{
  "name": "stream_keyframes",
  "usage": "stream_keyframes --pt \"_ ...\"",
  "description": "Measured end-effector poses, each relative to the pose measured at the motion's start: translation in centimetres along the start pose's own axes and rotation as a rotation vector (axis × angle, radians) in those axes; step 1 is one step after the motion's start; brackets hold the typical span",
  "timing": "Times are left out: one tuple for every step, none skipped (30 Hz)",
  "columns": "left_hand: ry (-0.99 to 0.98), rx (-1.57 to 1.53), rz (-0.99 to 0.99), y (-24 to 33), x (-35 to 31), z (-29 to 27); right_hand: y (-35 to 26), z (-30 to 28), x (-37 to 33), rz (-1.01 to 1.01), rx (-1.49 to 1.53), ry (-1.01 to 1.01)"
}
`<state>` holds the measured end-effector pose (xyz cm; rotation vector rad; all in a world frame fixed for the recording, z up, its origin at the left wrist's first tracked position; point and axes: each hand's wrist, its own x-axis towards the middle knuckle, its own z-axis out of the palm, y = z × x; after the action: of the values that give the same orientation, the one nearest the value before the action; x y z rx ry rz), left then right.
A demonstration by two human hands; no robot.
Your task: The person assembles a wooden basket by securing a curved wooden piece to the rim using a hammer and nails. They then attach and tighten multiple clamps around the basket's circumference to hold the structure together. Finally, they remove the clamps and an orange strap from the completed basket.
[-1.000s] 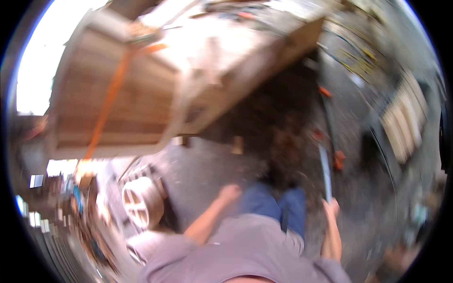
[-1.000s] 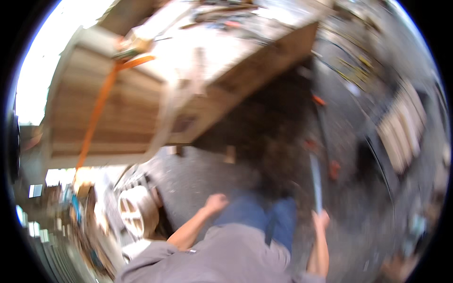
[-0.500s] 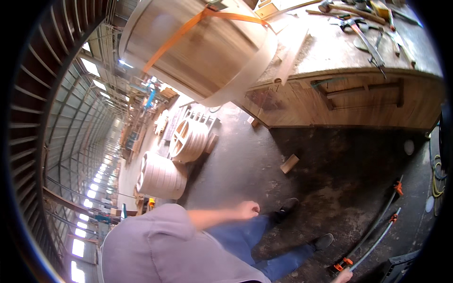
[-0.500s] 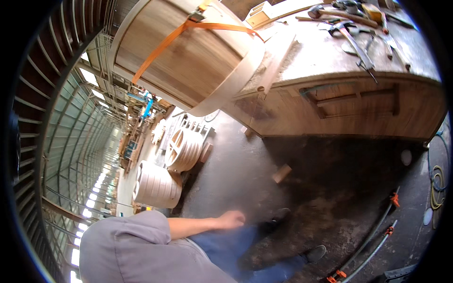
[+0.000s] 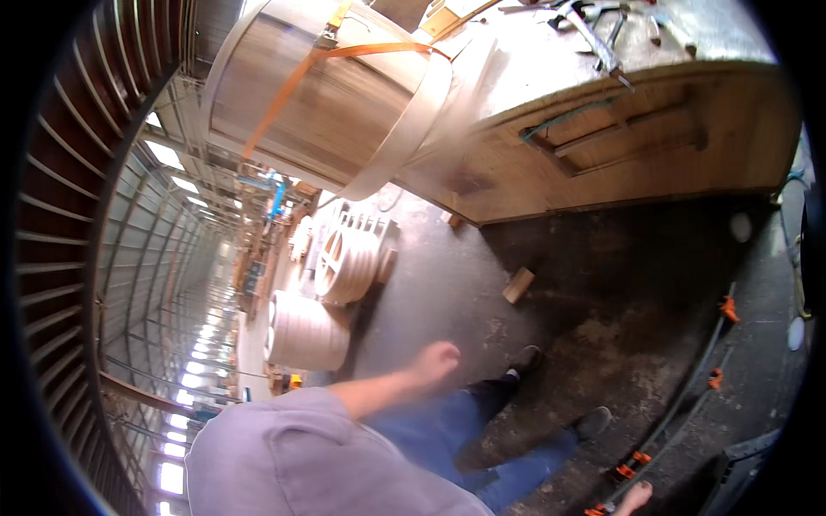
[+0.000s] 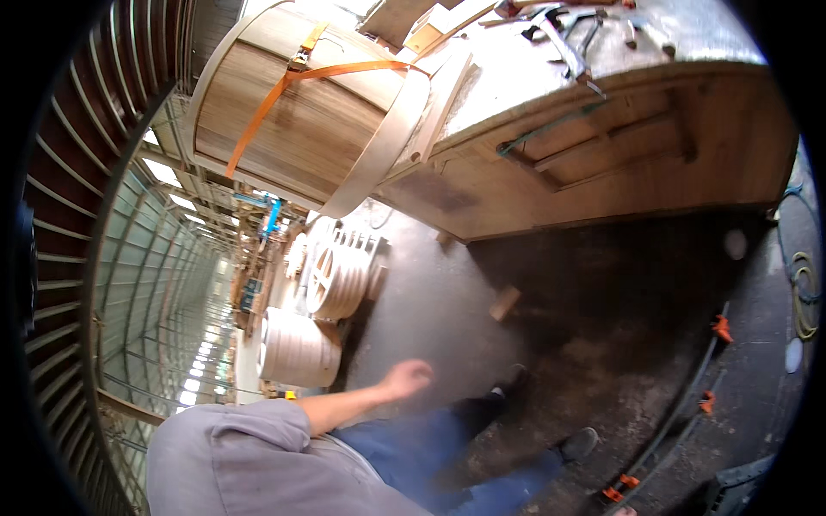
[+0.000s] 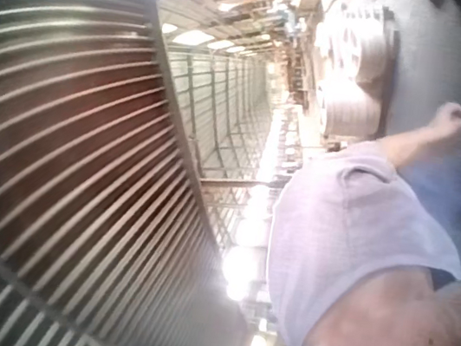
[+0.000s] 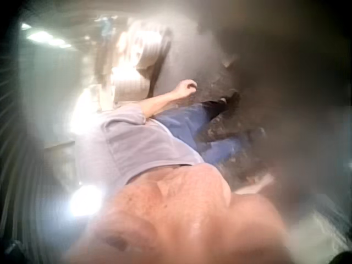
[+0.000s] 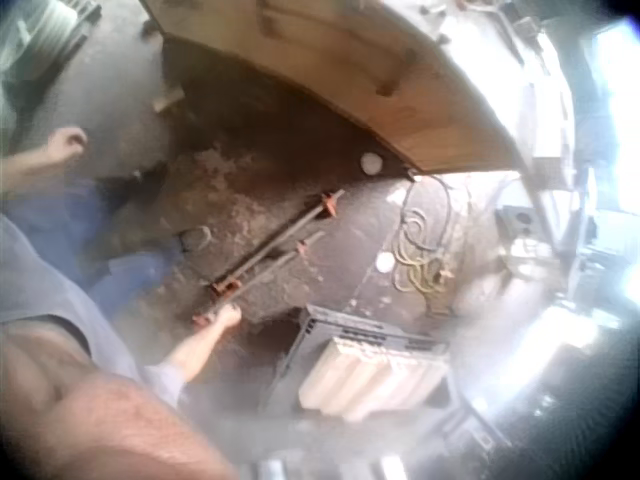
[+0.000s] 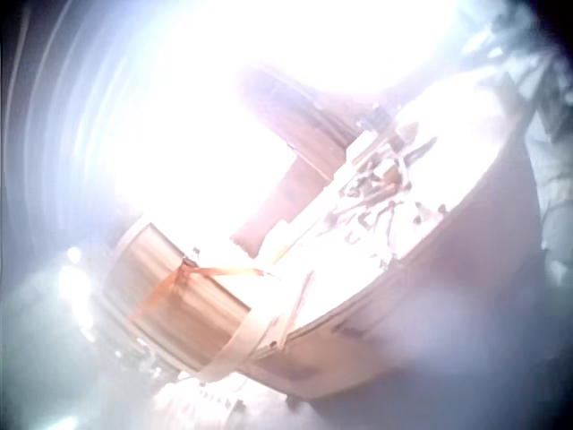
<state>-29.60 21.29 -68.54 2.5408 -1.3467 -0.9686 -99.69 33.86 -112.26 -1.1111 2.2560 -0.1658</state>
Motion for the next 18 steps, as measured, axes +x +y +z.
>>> stream_keyframes --pt "0.082 -0.021 -0.012 2.1 0.7 -2.0 -3.2 1.7 -1.8 0.042 0.113 -0.096" --pt "0.143 -0.081 0.026 2.7 2.1 -4.0 -6.0 2.6 -4.0 0.064 0.239 -0.168" --pt "0.228 -0.157 0.004 4.1 3.6 -6.2 -8.5 2.5 -5.9 0.072 0.343 -0.228" --pt "0.325 -0.223 0.053 5.0 5.4 -8.7 -10.9 2.3 -7.2 0.057 0.434 -0.274" --pt "0.421 -0.179 0.146 7.4 7.1 -11.7 -12.6 1.7 -8.3 0.024 0.501 -0.31" --pt "0.5 -0.117 0.175 9.8 8.9 -15.3 -13.9 1.5 -9.5 -0.019 0.557 -0.337" --pt "0.533 -0.039 0.321 12.7 11.4 -18.8 -10.9 3.1 -10.1 -0.199 0.569 -0.312" --pt "0.598 0.085 0.449 15.3 11.5 -23.1 -17.2 0.9 -10.8 -0.006 0.655 -0.393" --pt "0.708 0.181 0.531 16.5 12.4 -27.0 -20.9 -2.0 -11.9 0.086 0.681 -0.428" --pt "0.703 0.264 0.563 17.9 13.8 -30.7 -24.0 -4.4 -13.1 0.136 0.696 -0.44" --pt "0.734 0.345 0.615 20.5 14.6 -34.1 -26.8 -6.6 -14.3 0.161 0.711 -0.44" --pt "0.705 0.437 0.52 22.6 17.1 -37.4 -25.3 -5.4 -14.1 -0.007 0.625 -0.384" --pt "0.654 0.541 0.439 25.6 20.4 -39.9 -22.6 -2.8 -14.3 -0.149 0.546 -0.314" --pt "0.689 0.527 0.421 27.4 22.4 -41.7 -26.6 -4.4 -14.5 -0.07 0.587 -0.332" --pt "0.71 0.513 0.381 28.5 24.0 -43.7 -29.8 -6.4 -14.9 -0.019 0.605 -0.351" --pt "0.739 0.562 0.351 28.5 26.0 -45.5 -32.1 -7.7 -15.4 0.002 0.611 -0.369" --pt "0.76 0.594 0.33 27.9 28.6 -46.4 -33.9 -9.0 -15.7 0.006 0.612 -0.364" --pt "0.754 0.527 0.316 28.5 30.2 -46.7 -34.8 -9.3 -16.1 0.006 0.622 -0.351"
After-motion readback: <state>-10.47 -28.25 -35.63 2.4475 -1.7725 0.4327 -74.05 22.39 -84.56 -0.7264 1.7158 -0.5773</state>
